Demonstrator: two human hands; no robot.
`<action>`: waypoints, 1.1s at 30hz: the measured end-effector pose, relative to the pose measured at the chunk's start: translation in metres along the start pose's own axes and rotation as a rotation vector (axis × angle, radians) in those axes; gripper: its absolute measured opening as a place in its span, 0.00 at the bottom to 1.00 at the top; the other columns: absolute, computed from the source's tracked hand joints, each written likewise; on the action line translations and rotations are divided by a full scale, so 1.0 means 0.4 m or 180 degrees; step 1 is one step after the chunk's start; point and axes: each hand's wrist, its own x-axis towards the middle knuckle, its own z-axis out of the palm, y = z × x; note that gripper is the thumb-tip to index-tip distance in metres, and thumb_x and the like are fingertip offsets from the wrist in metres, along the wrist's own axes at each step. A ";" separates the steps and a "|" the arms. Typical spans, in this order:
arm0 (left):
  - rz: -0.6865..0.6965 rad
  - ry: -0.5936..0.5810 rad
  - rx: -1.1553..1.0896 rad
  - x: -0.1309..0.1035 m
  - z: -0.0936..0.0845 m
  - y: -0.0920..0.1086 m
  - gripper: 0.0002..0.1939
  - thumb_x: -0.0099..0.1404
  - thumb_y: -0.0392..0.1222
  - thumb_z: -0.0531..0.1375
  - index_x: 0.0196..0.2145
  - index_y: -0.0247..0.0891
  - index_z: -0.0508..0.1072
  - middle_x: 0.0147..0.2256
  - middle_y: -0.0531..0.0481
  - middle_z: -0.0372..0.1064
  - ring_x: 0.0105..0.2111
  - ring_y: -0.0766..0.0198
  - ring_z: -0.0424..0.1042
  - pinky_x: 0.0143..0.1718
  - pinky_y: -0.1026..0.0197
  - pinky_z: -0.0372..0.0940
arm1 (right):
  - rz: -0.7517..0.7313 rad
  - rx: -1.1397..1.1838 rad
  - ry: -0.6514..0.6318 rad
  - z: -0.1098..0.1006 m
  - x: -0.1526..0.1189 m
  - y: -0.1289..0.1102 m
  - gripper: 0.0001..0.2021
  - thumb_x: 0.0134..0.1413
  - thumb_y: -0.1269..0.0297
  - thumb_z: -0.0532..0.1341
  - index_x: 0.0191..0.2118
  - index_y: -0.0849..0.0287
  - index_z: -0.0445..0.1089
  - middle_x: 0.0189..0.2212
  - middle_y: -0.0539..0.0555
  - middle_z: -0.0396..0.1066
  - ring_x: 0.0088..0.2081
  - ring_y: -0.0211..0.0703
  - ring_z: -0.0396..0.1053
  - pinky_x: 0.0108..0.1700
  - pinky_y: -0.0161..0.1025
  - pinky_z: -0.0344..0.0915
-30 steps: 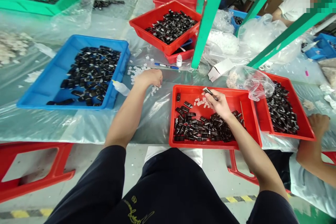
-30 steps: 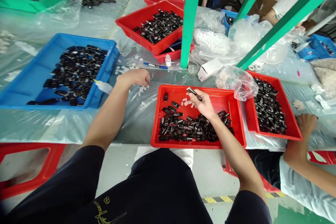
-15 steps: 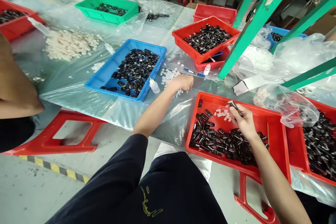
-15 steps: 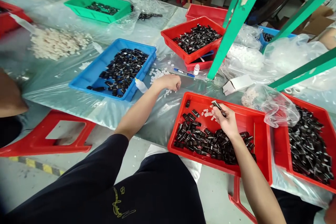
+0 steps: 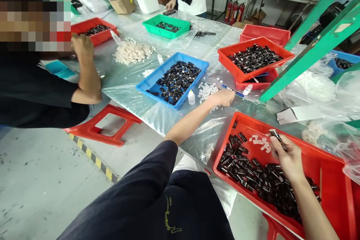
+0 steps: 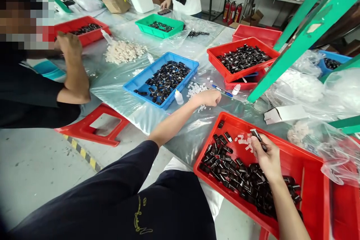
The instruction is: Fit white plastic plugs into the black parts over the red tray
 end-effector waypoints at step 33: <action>0.1655 0.0113 -0.2803 -0.038 0.063 0.249 0.10 0.65 0.44 0.64 0.38 0.34 0.80 0.37 0.45 0.81 0.37 0.63 0.79 0.44 0.60 0.74 | -0.0661 0.0652 -0.0415 0.005 0.003 -0.002 0.23 0.59 0.40 0.67 0.37 0.59 0.73 0.20 0.44 0.60 0.19 0.30 0.53 0.20 0.32 0.49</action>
